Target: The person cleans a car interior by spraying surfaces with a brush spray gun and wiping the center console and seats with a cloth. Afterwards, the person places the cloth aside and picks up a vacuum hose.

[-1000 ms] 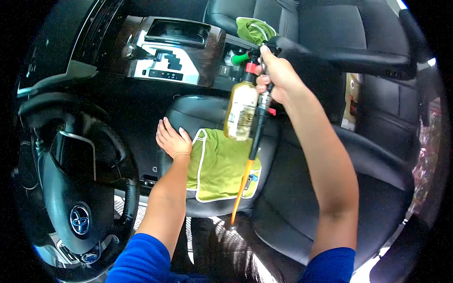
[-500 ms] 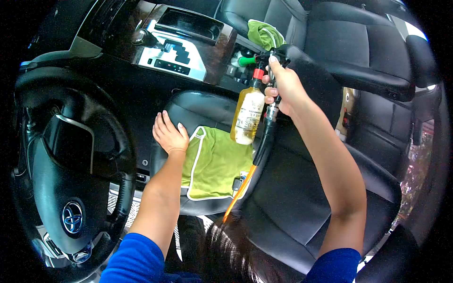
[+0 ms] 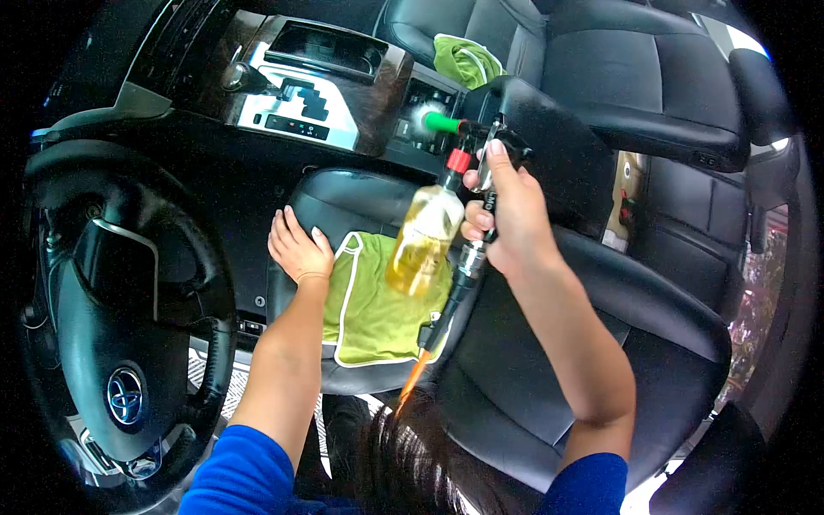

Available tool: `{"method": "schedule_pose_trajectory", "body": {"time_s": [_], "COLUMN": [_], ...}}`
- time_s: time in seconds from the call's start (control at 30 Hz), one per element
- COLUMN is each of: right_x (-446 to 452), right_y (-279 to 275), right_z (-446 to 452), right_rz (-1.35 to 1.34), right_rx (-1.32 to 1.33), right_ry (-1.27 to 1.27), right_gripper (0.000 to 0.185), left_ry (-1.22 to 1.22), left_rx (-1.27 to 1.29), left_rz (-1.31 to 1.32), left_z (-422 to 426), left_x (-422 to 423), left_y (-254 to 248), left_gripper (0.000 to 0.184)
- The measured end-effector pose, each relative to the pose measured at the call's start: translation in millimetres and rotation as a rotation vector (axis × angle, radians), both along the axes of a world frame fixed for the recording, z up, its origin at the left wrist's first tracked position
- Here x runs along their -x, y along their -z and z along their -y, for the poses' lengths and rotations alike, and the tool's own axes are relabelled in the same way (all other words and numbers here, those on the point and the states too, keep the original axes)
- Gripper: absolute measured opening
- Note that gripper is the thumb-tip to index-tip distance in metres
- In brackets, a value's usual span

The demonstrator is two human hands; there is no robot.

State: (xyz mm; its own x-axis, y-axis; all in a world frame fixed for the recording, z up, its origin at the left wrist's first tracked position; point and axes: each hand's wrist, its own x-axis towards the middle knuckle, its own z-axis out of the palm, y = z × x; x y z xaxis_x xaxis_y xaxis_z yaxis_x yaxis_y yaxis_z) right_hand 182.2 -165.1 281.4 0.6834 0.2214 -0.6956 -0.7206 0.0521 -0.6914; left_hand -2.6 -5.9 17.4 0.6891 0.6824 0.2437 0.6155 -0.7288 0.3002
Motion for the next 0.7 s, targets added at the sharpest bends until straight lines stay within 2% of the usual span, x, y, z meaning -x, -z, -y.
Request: {"method": "schedule_pose_trajectory", "body": {"time_s": [0.13,0.27,0.37,0.53,0.7], "right_x": [3.3,-2.5,-0.9,8.8,47.8], "right_y": [26.6,37.4,55.5,74.5,78.2], "right_z": [-15.5,-14.9,-14.6,-34.6,-50.3], "right_rz": [0.132,0.002,0.029,0.155,0.291], "right_rx": [0.060,0.060,0.040,0.003,0.152], "right_ry": [0.077,0.072,0.131,0.210,0.175], "right_gripper": [0.028,0.028,0.027,0.029,0.027], "left_ry": [0.004,0.004,0.002,-0.006,0.006], "left_rx": [-0.018,-0.019,-0.012,-0.006,-0.003], "left_rz": [0.006,0.008,-0.012,-0.020,0.013], "left_z": [-0.4,0.1,0.8,1.4,-0.7], "left_x": [0.2,-0.5,3.3,0.3,0.5], "left_y": [2.7,4.2,2.0,1.8,2.4], "left_gripper": [0.060,0.061,0.062,0.063,0.063]}}
